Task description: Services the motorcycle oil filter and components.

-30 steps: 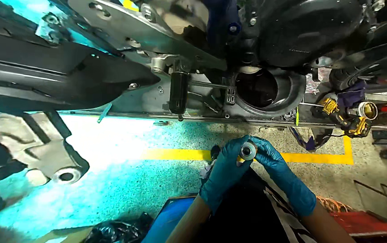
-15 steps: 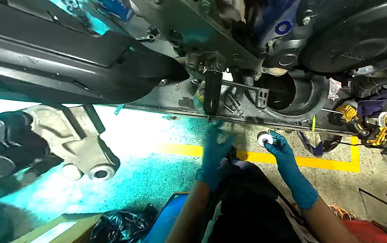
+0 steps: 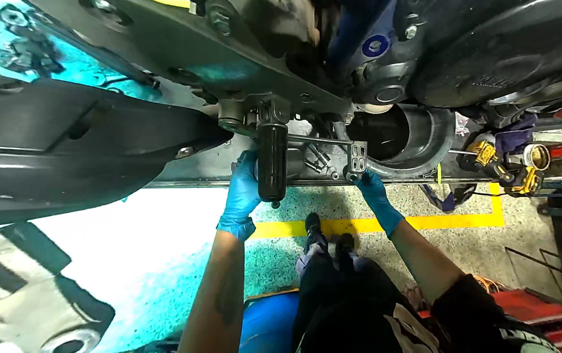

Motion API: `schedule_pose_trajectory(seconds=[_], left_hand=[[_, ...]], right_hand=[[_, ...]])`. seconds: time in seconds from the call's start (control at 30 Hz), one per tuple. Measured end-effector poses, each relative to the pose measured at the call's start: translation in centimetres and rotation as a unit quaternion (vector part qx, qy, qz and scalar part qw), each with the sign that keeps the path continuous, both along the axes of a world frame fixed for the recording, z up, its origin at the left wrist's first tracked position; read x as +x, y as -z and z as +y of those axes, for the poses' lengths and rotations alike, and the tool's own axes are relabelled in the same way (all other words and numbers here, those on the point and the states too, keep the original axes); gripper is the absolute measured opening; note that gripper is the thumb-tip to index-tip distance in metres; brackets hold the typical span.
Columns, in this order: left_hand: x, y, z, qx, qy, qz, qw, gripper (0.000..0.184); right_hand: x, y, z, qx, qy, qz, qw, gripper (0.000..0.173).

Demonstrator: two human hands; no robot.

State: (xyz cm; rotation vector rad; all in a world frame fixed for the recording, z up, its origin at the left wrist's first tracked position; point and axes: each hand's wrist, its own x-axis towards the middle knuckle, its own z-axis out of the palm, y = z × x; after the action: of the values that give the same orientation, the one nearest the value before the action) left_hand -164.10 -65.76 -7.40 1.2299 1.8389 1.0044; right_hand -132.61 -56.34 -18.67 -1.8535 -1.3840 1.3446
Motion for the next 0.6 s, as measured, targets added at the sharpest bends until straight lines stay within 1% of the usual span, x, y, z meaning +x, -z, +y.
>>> schedule_pose_trajectory(seconds=[0.03,0.07,0.1,0.13,0.2,0.23,0.27,0.3,0.33,0.37,0.4,0.43,0.47,0.5,0.53,0.57,0.6], left_hand=[[0.0,1.7,-0.3,0.030,-0.004,0.012,0.999,0.049],[0.3,2.5,-0.7,0.047,-0.019,0.022,0.999,0.057],[1.0,2.5,-1.4,0.063,-0.032,0.044,0.997,0.066],[2.0,2.1,-2.4,0.087,-0.039,0.074,0.993,0.072],[4.3,0.9,-4.9,0.141,-0.026,0.122,0.982,0.078],[5.6,0.8,-6.0,0.170,-0.012,0.127,0.977,0.076],[7.0,0.7,-6.9,0.173,0.003,0.125,0.977,0.075],[8.8,0.4,-7.6,0.165,0.021,0.136,0.977,0.074],[10.7,-0.1,-8.2,0.152,0.047,0.149,0.976,0.071],[12.7,-0.7,-8.7,0.142,0.076,0.160,0.974,0.068],[14.7,-1.3,-9.1,0.149,0.100,0.170,0.969,0.064],[16.6,-1.8,-9.4,0.165,0.115,0.175,0.964,0.057],[18.2,-2.4,-9.6,0.185,0.124,0.167,0.960,0.055],[19.4,-3.0,-9.6,0.208,0.129,0.150,0.958,0.052],[20.2,-3.8,-9.4,0.231,0.140,0.118,0.955,0.054],[20.7,-4.8,-9.2,0.248,0.164,0.063,0.953,0.056],[20.9,-6.2,-8.8,0.253,0.208,-0.003,0.945,0.056]], right_hand=[[0.3,-0.5,-0.3,0.013,-0.019,-0.025,0.999,0.048],[0.7,-1.3,-0.8,0.027,-0.048,-0.055,0.997,0.049],[1.2,-2.8,-1.7,0.036,-0.078,-0.078,0.993,0.049],[1.6,-5.2,-3.2,0.042,-0.102,-0.079,0.991,0.045],[2.3,-9.7,-6.2,0.056,-0.130,-0.036,0.989,0.037],[2.7,-11.7,-7.8,0.084,-0.147,-0.006,0.985,0.036],[2.9,-13.7,-9.3,0.138,-0.175,0.010,0.975,0.037],[3.0,-15.6,-10.6,0.201,-0.211,-0.005,0.957,0.043],[2.8,-17.6,-11.4,0.257,-0.243,-0.059,0.934,0.055],[2.6,-19.3,-11.9,0.299,-0.267,-0.144,0.905,0.068],[2.3,-20.7,-12.2,0.315,-0.285,-0.234,0.875,0.076],[2.2,-21.5,-12.3,0.319,-0.295,-0.304,0.848,0.076],[2.6,-22.0,-12.4,0.336,-0.293,-0.342,0.827,0.069],[3.3,-22.4,-12.4,0.374,-0.281,-0.356,0.809,0.059],[4.3,-23.1,-12.4,0.419,-0.272,-0.352,0.791,0.051],[5.3,-24.3,-12.5,0.461,-0.273,-0.342,0.772,0.048],[6.5,-26.0,-12.7,0.497,-0.289,-0.327,0.750,0.046]])
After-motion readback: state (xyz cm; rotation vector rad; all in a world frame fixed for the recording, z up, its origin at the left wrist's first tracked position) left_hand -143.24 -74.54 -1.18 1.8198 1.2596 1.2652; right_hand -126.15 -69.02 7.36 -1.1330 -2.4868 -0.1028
